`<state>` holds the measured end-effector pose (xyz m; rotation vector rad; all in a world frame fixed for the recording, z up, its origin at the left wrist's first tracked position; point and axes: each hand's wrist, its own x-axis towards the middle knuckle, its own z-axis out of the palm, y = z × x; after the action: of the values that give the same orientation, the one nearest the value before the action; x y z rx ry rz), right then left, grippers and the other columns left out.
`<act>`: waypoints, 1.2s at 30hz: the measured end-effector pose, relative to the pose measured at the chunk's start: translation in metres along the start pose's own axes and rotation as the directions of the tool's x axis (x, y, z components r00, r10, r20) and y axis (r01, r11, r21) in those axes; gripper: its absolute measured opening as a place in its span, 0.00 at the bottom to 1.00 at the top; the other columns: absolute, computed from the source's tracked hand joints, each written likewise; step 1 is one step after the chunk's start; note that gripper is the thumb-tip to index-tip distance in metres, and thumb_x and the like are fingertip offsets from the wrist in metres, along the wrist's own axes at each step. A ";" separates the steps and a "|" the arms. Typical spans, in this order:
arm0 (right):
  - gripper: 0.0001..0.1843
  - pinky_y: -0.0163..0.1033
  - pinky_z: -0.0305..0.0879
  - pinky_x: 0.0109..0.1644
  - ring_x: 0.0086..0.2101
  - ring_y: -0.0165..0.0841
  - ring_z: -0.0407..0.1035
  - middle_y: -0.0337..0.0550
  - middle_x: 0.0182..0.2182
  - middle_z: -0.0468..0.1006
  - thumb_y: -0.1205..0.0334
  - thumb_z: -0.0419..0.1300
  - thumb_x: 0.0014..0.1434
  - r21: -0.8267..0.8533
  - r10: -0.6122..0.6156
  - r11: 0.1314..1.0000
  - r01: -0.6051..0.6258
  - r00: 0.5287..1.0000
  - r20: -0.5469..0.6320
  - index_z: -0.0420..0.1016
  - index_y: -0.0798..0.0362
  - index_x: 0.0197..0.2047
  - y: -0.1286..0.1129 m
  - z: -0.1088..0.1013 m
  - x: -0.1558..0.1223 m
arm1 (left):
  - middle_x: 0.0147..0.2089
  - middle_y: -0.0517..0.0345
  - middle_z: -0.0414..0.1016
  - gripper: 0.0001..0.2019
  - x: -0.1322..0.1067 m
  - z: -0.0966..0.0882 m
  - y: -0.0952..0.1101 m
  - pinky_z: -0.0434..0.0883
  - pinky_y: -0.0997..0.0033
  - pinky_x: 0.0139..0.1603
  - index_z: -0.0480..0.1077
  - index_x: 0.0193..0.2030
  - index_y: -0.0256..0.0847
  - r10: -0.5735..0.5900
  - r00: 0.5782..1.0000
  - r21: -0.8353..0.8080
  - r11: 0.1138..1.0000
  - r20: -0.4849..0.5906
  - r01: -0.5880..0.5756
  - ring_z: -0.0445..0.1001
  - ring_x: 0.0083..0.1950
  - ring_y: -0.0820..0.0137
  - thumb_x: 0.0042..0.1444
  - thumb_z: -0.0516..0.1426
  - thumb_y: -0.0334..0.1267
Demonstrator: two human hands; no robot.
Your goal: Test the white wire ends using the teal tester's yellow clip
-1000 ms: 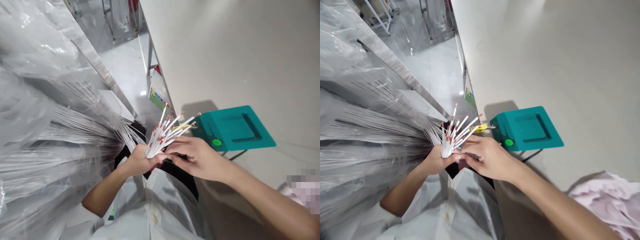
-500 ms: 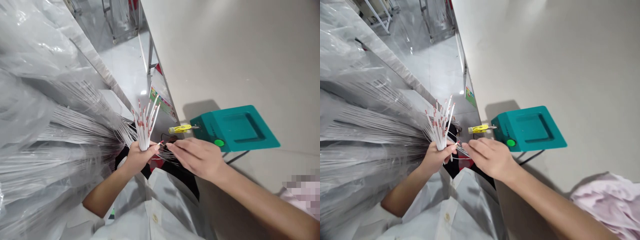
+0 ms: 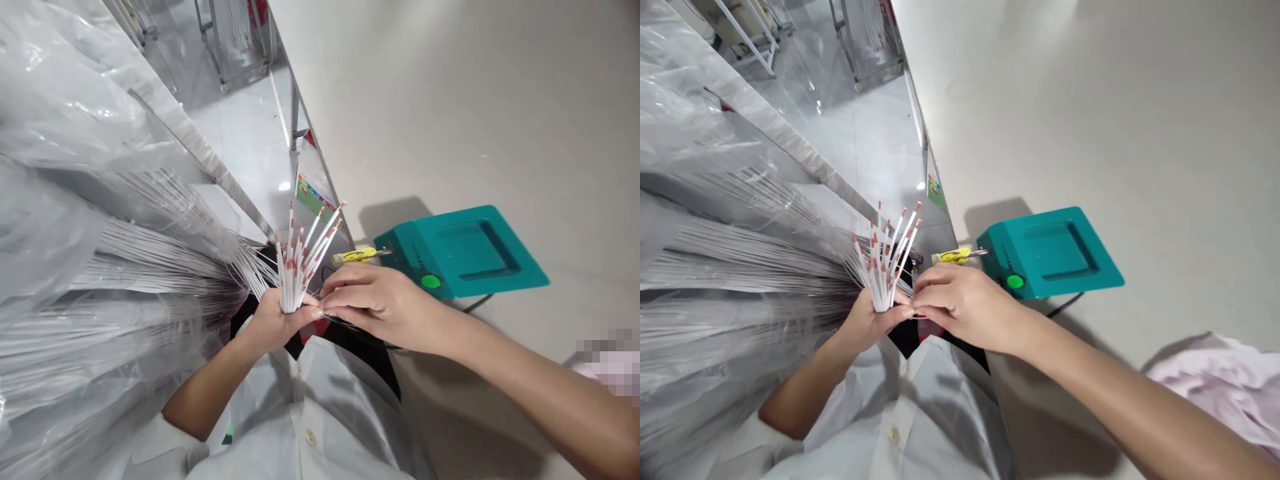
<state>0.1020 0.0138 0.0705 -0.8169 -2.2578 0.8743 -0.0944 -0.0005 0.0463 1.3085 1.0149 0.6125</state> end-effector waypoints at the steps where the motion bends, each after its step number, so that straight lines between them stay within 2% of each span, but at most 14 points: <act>1: 0.08 0.34 0.66 0.35 0.33 0.28 0.70 0.44 0.33 0.77 0.69 0.55 0.59 0.065 0.011 0.998 -0.012 1.000 0.014 0.77 0.52 0.34 0.000 -0.001 0.001 | 0.20 0.60 0.67 0.12 0.000 -0.002 -0.001 0.60 0.74 0.27 0.73 0.24 0.35 -0.002 0.999 -0.019 1.000 0.032 0.002 0.63 0.24 0.75 0.50 0.59 0.44; 4: 0.06 0.31 0.67 0.34 0.31 0.26 0.71 0.43 0.32 0.76 0.68 0.58 0.57 0.340 0.071 0.937 -0.077 0.997 0.029 0.77 0.54 0.32 -0.002 0.002 0.005 | 0.18 0.62 0.64 0.14 -0.001 -0.005 -0.007 0.55 0.75 0.21 0.72 0.23 0.35 -0.035 0.995 -0.141 0.989 0.094 0.048 0.58 0.19 0.78 0.47 0.61 0.46; 7: 0.04 0.33 0.68 0.34 0.30 0.26 0.70 0.42 0.31 0.75 0.66 0.61 0.55 0.648 0.226 0.746 -0.154 0.974 -0.029 0.77 0.55 0.31 -0.003 0.017 0.006 | 0.18 0.63 0.64 0.14 -0.001 -0.004 -0.012 0.51 0.76 0.18 0.72 0.23 0.37 -0.080 0.994 -0.337 0.936 0.073 0.100 0.56 0.17 0.80 0.42 0.64 0.47; 10: 0.06 0.33 0.67 0.29 0.26 0.25 0.68 0.40 0.31 0.73 0.59 0.65 0.51 0.849 0.439 0.496 -0.182 0.896 -0.065 0.78 0.54 0.29 -0.004 0.039 0.005 | 0.19 0.62 0.67 0.14 0.001 0.001 -0.016 0.51 0.77 0.18 0.71 0.22 0.36 -0.118 0.992 -0.486 0.865 0.047 0.126 0.56 0.17 0.81 0.39 0.65 0.45; 12: 0.09 0.32 0.66 0.26 0.25 0.24 0.66 0.40 0.32 0.72 0.55 0.66 0.49 0.902 0.556 0.392 -0.180 0.828 -0.076 0.78 0.52 0.28 -0.004 0.053 0.003 | 0.20 0.62 0.68 0.15 0.003 0.005 -0.017 0.51 0.77 0.17 0.70 0.22 0.36 -0.133 0.991 -0.543 0.830 0.034 0.130 0.56 0.17 0.82 0.38 0.66 0.45; 14: 0.09 0.33 0.66 0.28 0.27 0.26 0.67 0.40 0.31 0.73 0.54 0.66 0.49 0.903 0.618 0.391 -0.175 0.777 -0.118 0.79 0.51 0.28 -0.005 0.061 0.002 | 0.19 0.64 0.67 0.16 0.005 0.010 -0.019 0.50 0.78 0.17 0.69 0.22 0.36 -0.144 0.990 -0.583 0.804 0.000 0.117 0.54 0.16 0.82 0.37 0.66 0.46; 16: 0.08 0.35 0.68 0.32 0.30 0.28 0.68 0.41 0.30 0.73 0.55 0.65 0.51 0.856 0.632 0.483 -0.182 0.750 -0.197 0.79 0.51 0.28 -0.006 0.062 0.000 | 0.17 0.65 0.65 0.15 0.006 0.014 -0.022 0.50 0.78 0.17 0.69 0.24 0.37 -0.156 0.987 -0.604 0.791 -0.040 0.101 0.54 0.16 0.82 0.37 0.66 0.46; 19: 0.07 0.37 0.69 0.37 0.31 0.29 0.69 0.42 0.29 0.74 0.56 0.64 0.52 0.741 0.600 0.641 -0.198 0.732 -0.324 0.79 0.50 0.28 -0.007 0.058 -0.001 | 0.20 0.64 0.68 0.15 0.005 0.018 -0.025 0.51 0.77 0.18 0.69 0.25 0.37 -0.174 0.982 -0.595 0.799 -0.079 0.094 0.54 0.16 0.82 0.39 0.66 0.46; 21: 0.08 0.37 0.69 0.36 0.31 0.30 0.69 0.42 0.29 0.74 0.56 0.64 0.52 0.713 0.583 0.671 -0.203 0.739 -0.338 0.79 0.50 0.28 -0.007 0.054 -0.003 | 0.21 0.63 0.69 0.15 0.004 0.019 -0.027 0.51 0.77 0.18 0.70 0.25 0.36 -0.180 0.980 -0.558 0.823 -0.086 0.102 0.54 0.17 0.82 0.39 0.65 0.47; 24: 0.10 0.35 0.68 0.32 0.30 0.30 0.68 0.42 0.28 0.72 0.54 0.63 0.52 0.793 0.603 0.574 -0.204 0.760 -0.242 0.79 0.51 0.26 -0.006 0.053 -0.005 | 0.20 0.62 0.69 0.16 0.003 0.017 -0.025 0.52 0.76 0.19 0.71 0.25 0.36 -0.190 0.981 -0.522 0.841 -0.041 0.141 0.56 0.18 0.81 0.39 0.65 0.48; 29: 0.13 0.33 0.63 0.26 0.24 0.24 0.62 0.40 0.29 0.68 0.52 0.65 0.49 0.954 0.649 0.212 -0.214 0.761 0.026 0.77 0.53 0.24 -0.009 0.059 -0.008 | 0.22 0.57 0.72 0.18 0.004 0.012 -0.023 0.54 0.76 0.20 0.69 0.22 0.36 -0.167 0.983 -0.534 0.826 0.074 0.180 0.64 0.22 0.76 0.35 0.67 0.48; 31: 0.15 0.33 0.62 0.26 0.22 0.23 0.61 0.38 0.28 0.66 0.50 0.66 0.47 0.966 0.644 0.119 -0.228 0.759 0.099 0.76 0.54 0.23 -0.011 0.060 -0.009 | 0.23 0.56 0.73 0.17 0.003 0.010 -0.024 0.53 0.76 0.19 0.70 0.22 0.36 -0.124 0.986 -0.510 0.845 0.109 0.163 0.64 0.21 0.76 0.37 0.67 0.48; 34: 0.16 0.32 0.62 0.26 0.23 0.24 0.61 0.38 0.27 0.66 0.51 0.65 0.48 0.957 0.651 0.138 -0.256 0.752 0.108 0.74 0.55 0.22 -0.013 0.060 -0.011 | 0.24 0.56 0.73 0.15 0.002 0.010 -0.027 0.53 0.76 0.19 0.72 0.23 0.35 -0.085 0.988 -0.458 0.878 0.132 0.136 0.62 0.20 0.78 0.41 0.65 0.47; 36: 0.15 0.32 0.61 0.25 0.23 0.24 0.61 0.38 0.25 0.67 0.51 0.64 0.49 0.938 0.704 0.186 -0.292 0.706 0.080 0.73 0.55 0.23 -0.014 0.060 -0.012 | 0.23 0.56 0.72 0.15 0.001 0.010 -0.028 0.54 0.75 0.19 0.73 0.24 0.35 -0.102 0.986 -0.435 0.888 0.132 0.150 0.60 0.20 0.79 0.42 0.65 0.47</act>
<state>0.0637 -0.0260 0.0401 -1.0351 -0.7396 1.8513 -0.0902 -0.0101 0.0183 0.8537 0.8049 0.6243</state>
